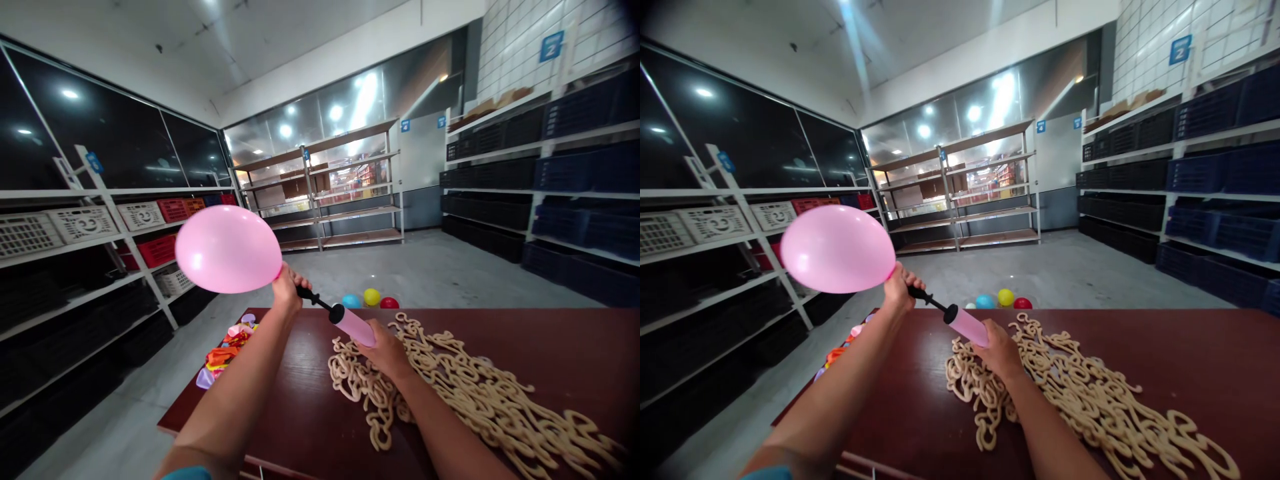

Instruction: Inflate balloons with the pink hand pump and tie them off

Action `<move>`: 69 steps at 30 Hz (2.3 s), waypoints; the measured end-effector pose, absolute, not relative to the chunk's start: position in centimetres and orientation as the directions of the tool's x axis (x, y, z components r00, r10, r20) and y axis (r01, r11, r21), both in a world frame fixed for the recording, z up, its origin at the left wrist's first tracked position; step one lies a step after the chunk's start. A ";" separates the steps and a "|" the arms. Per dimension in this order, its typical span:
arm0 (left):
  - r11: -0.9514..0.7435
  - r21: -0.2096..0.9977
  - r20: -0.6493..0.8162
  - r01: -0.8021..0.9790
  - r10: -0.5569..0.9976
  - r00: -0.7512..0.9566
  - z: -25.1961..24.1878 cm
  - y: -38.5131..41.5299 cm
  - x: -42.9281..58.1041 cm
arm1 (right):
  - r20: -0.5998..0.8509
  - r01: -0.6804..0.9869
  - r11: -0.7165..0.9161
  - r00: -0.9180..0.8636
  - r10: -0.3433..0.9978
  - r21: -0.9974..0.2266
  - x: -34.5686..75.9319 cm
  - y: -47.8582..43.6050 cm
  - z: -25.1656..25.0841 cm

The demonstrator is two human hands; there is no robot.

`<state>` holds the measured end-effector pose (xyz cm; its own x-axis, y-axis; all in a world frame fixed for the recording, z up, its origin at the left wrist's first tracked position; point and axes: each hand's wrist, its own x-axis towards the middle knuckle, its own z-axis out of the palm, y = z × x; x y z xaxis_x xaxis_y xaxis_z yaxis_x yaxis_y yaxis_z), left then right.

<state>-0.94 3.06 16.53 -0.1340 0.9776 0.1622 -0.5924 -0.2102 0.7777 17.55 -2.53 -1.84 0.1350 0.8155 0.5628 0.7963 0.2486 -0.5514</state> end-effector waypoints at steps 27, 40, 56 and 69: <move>-0.156 0.776 0.072 -0.611 0.984 -0.161 12.1 2.8 1.5 | 0.542 0.862 0.159 0.150 0.827 -0.481 18.0 -2.6 -1.8; -0.243 0.741 0.104 -0.626 0.962 -0.251 14.7 3.9 -2.4 | 0.555 0.921 0.059 0.181 0.812 -0.386 18.9 -2.5 -1.3; 0.049 0.652 -0.179 -0.757 0.980 -0.091 4.3 2.6 3.1 | 0.489 0.969 0.138 -0.022 0.872 -0.204 15.8 -5.7 2.0; 0.130 0.719 -0.236 -0.683 0.970 -0.064 1.7 3.3 1.5 | 0.455 0.934 0.319 -0.217 0.864 -0.160 15.8 -6.8 3.3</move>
